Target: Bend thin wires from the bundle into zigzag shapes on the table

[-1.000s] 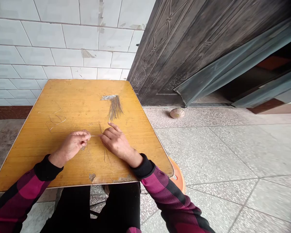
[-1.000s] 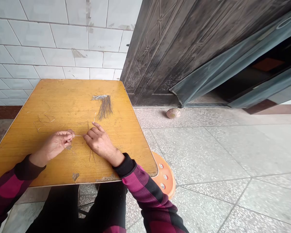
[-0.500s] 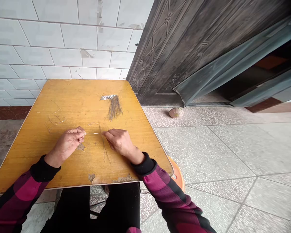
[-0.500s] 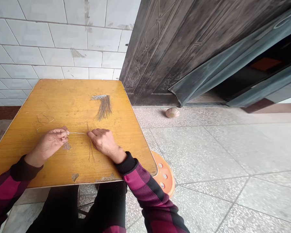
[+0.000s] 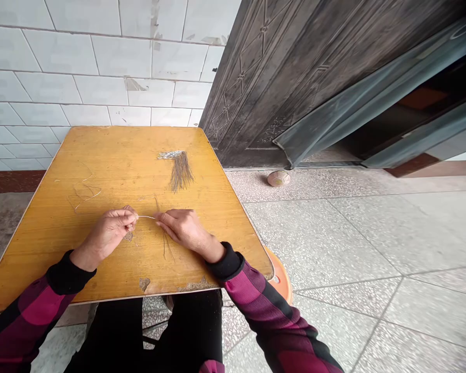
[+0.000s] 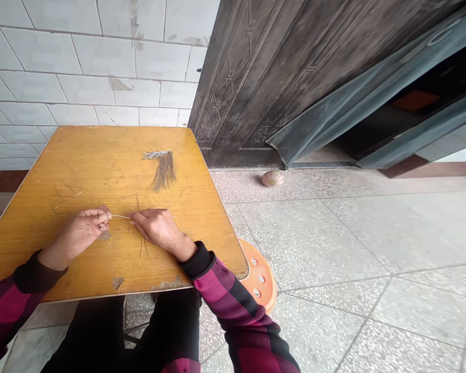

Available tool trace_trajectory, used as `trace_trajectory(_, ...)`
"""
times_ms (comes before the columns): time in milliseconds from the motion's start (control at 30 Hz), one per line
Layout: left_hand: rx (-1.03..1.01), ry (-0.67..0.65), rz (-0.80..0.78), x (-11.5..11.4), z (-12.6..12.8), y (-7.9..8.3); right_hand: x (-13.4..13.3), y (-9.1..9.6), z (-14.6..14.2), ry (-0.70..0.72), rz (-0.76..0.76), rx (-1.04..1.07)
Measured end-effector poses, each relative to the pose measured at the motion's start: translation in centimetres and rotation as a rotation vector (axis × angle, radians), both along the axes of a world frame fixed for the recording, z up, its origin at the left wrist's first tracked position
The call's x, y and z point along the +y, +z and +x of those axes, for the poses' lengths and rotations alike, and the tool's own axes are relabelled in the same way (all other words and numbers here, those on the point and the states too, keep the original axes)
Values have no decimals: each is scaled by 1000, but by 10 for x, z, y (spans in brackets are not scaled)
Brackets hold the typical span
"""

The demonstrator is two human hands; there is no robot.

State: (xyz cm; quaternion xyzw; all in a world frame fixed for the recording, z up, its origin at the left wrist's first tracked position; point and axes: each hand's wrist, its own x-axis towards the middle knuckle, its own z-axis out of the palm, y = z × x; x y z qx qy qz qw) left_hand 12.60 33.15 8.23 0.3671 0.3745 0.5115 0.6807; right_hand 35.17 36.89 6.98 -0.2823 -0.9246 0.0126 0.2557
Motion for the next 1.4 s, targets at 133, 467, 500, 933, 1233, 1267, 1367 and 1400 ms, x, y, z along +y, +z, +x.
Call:
trace_trajectory(133,15,-14,-28,-1,0,0,3,-7,2,11,-63,11)
trace_trajectory(467,-59,-26,-164,-2,5,1,12,-12,8,51,-156,34)
trace_trajectory(500,-80,-16,-183,-2,4,1,13,-12,8,60,-161,42)
trace_trajectory(933,-144,109,-203,3,-7,10,20,-6,17,26,-165,50)
trace_trajectory(1233,-166,194,-179,5,-13,26,23,-4,26,-26,-219,13)
trace_trajectory(1267,-174,198,-177,5,-14,29,24,-4,27,-18,-226,20)
trace_trajectory(1367,-192,241,-182,6,-19,35,26,-4,29,0,-240,39)
trace_trajectory(1400,-195,257,-186,6,-20,37,27,-5,30,2,-243,47)
